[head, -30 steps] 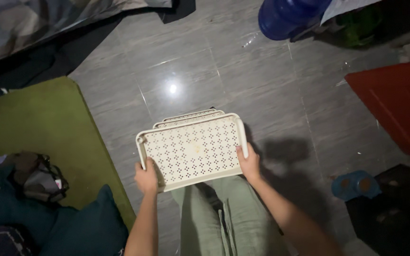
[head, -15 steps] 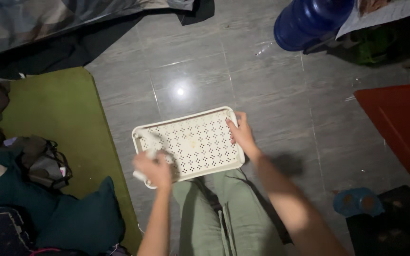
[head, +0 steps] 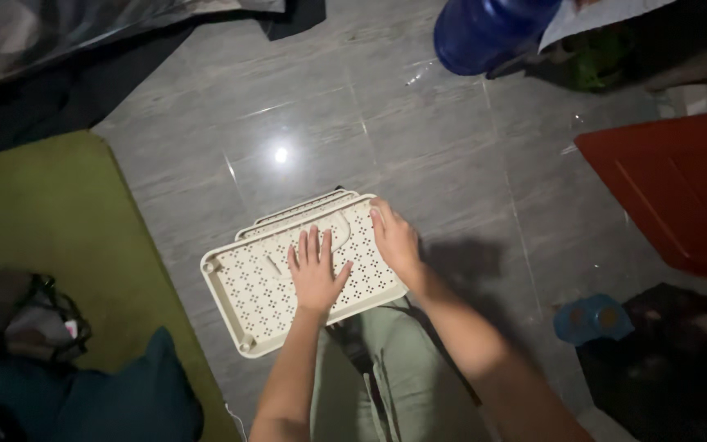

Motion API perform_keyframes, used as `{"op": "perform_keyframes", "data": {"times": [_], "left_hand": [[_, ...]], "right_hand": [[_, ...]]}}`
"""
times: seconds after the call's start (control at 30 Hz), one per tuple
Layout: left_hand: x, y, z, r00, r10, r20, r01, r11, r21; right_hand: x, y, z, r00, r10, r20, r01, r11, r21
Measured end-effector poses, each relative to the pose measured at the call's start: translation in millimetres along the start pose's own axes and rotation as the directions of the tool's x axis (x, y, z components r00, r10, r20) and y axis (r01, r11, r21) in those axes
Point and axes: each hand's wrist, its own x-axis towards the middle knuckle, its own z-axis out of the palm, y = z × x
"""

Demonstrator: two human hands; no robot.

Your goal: The person assembles a white plastic rolling shelf by stacking perforated trays, inserting the frame with wheels, and securing the wheels to the base. The person then lifts and orients the assembled unit upright.

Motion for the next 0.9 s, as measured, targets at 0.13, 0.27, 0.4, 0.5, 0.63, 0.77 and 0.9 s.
{"op": "perform_keyframes", "data": {"times": [0.13, 0.27, 0.4, 0.5, 0.63, 0.77, 0.9], "left_hand": [[-2.1, -0.6, 7.9, 1.0, -0.024, -0.009, 0.025, 0.998, 0.064], [-1.4, -5.9, 13.6, 0.999, -0.003, -0.039, 0.006, 0.998, 0.059], [-5.9, -2.5, 24.9, 0.997, -0.005, -0.077, 0.009, 0.999, 0.052], [-9.0, -0.5, 28.1, 0.995, -0.011, -0.095, 0.017, 0.998, 0.065], [-8.0, -3.2, 26.0, 0.994, 0.004, -0.109, 0.005, 0.996, 0.084], [-2.2, -4.3, 26.3, 0.997, -0.01, -0.081, 0.015, 0.998, 0.056], [-9.0, -2.6, 23.1, 0.997, -0.012, -0.079, 0.016, 0.998, 0.053]], "right_hand": [[0.9, -9.8, -2.6, 0.996, 0.075, 0.054, -0.074, 0.997, -0.011], [5.5, -14.3, -1.7, 0.999, 0.038, 0.018, -0.038, 0.999, -0.017], [7.8, -6.0, -0.7, 0.998, 0.055, 0.026, -0.053, 0.997, -0.059], [11.2, -4.4, -2.7, 1.0, 0.016, 0.009, -0.016, 1.0, -0.019], [11.1, -13.7, -6.1, 0.998, 0.064, 0.01, -0.064, 0.998, 0.012], [11.7, -14.2, -10.0, 0.997, 0.071, -0.015, -0.069, 0.993, 0.099], [-10.4, 8.0, 0.3, 0.969, 0.247, -0.021, -0.225, 0.914, 0.337]]}}
